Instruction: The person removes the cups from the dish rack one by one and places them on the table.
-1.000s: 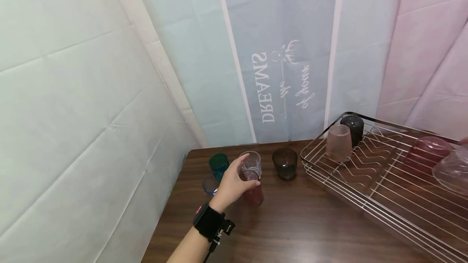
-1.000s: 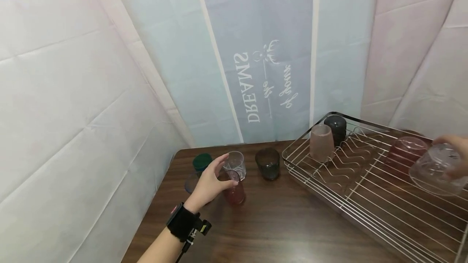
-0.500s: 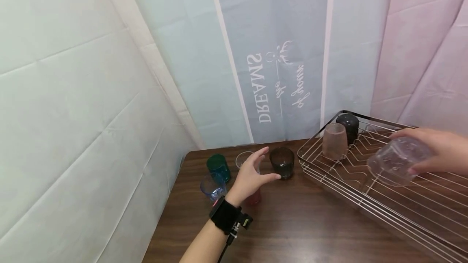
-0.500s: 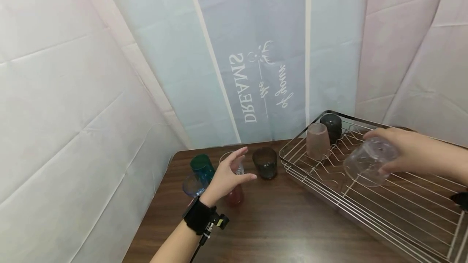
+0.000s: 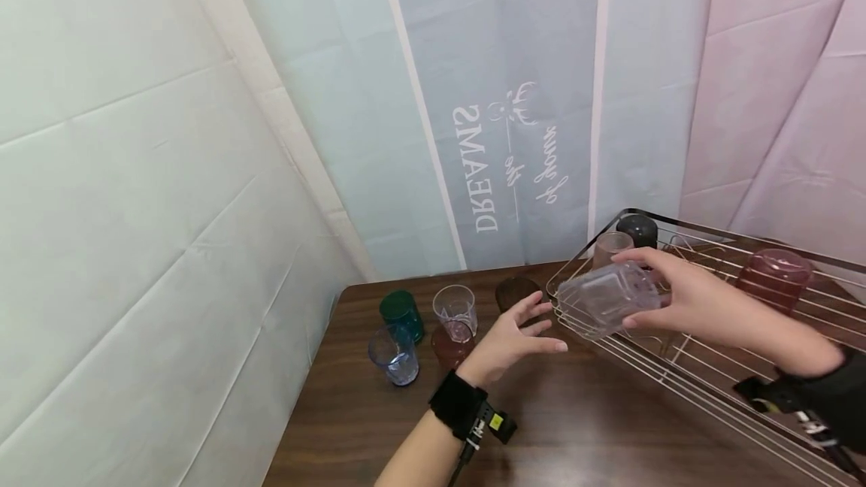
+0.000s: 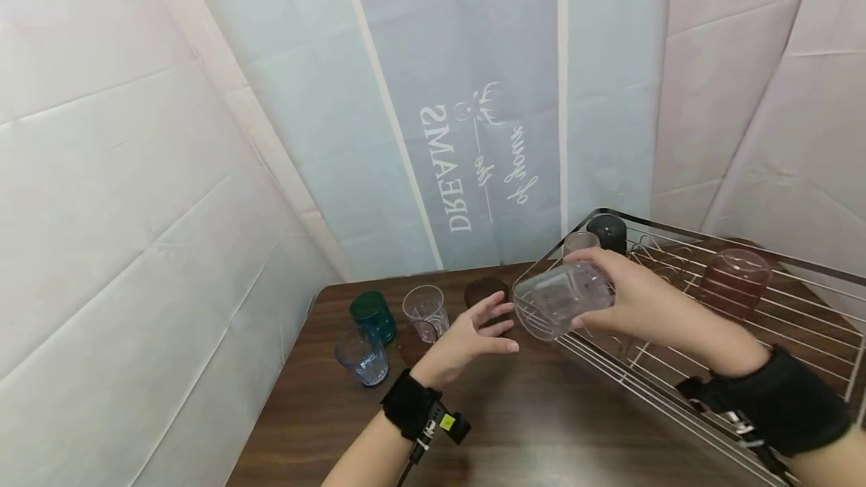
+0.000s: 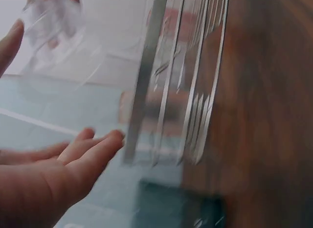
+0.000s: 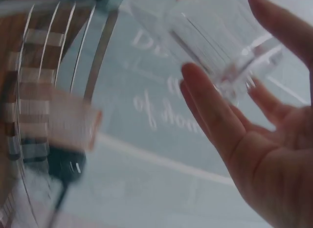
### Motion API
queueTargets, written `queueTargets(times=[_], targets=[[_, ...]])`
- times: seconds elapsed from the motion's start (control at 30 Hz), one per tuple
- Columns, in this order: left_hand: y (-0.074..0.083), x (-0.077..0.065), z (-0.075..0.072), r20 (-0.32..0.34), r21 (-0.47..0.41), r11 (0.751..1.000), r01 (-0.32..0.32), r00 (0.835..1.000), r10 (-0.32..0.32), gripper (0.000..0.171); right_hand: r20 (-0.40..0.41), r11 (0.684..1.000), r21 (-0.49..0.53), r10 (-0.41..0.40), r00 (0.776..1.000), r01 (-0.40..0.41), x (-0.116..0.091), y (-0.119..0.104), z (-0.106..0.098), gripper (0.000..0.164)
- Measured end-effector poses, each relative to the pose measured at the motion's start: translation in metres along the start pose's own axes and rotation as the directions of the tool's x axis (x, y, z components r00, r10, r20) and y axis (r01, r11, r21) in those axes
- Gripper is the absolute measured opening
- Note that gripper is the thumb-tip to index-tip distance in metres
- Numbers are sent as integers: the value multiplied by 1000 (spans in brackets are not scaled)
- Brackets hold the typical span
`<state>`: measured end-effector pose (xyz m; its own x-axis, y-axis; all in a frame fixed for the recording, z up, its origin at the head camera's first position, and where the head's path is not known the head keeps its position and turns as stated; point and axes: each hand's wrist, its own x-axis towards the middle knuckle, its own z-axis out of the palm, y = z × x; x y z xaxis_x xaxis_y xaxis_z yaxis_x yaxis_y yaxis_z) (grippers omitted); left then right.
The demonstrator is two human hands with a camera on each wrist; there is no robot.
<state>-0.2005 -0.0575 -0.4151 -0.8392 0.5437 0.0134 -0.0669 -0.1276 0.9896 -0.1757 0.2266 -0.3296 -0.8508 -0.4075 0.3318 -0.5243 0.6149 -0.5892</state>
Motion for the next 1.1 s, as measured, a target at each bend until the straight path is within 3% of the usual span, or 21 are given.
queueTargets(times=[0.07,0.17,0.27,0.3,0.4,0.5,0.53,0.6,0.67,0.73,0.8,0.87,0.93,1.0,1.1], targets=[[-8,5,7,-36,-118,993,8,999,-12,84,-37,994,101,41,998,-37,1,-3,15,84],[-18,10,14,-76,-290,957,-8,997,-15,79,-143,974,226,63,988,-29,1,-3,44,83],[-22,11,17,-85,-397,917,-43,996,10,75,-247,926,377,99,964,2,-4,-3,76,82],[-24,10,16,-79,-419,906,-60,996,29,74,-282,902,431,99,954,34,-7,-2,87,80],[-26,8,17,-75,-484,870,-96,995,68,71,-354,790,602,137,925,114,-16,-2,116,79],[-24,6,17,-90,-514,850,-111,993,75,68,-403,701,685,142,904,196,-23,-2,136,82],[-22,5,17,-103,-509,853,-116,992,73,68,-409,693,690,133,903,210,-24,-1,139,82],[-18,3,15,-136,-476,869,-134,988,78,67,-392,743,638,85,916,204,-25,2,138,83],[-13,0,10,-167,-407,901,-153,982,92,65,-318,837,521,6,948,170,-23,8,125,86],[-10,-6,4,-200,-318,933,-170,974,110,68,-198,932,331,-86,976,150,-20,17,100,87],[-11,-12,-1,-231,-216,963,-161,967,110,73,-58,984,125,-120,991,126,-16,25,66,87],[-16,-17,-3,-261,-97,987,-128,960,99,79,66,995,-56,-84,994,88,-10,34,27,84],[-24,-20,-3,-291,20,996,-81,953,84,82,156,982,-186,-4,988,33,-1,46,-12,79],[-32,-22,-2,-312,118,992,-46,947,81,85,202,955,-295,65,977,-3,8,62,-46,76],[-41,-22,-1,-338,204,979,-22,937,91,86,206,904,-426,144,968,-43,19,95,-83,73]])
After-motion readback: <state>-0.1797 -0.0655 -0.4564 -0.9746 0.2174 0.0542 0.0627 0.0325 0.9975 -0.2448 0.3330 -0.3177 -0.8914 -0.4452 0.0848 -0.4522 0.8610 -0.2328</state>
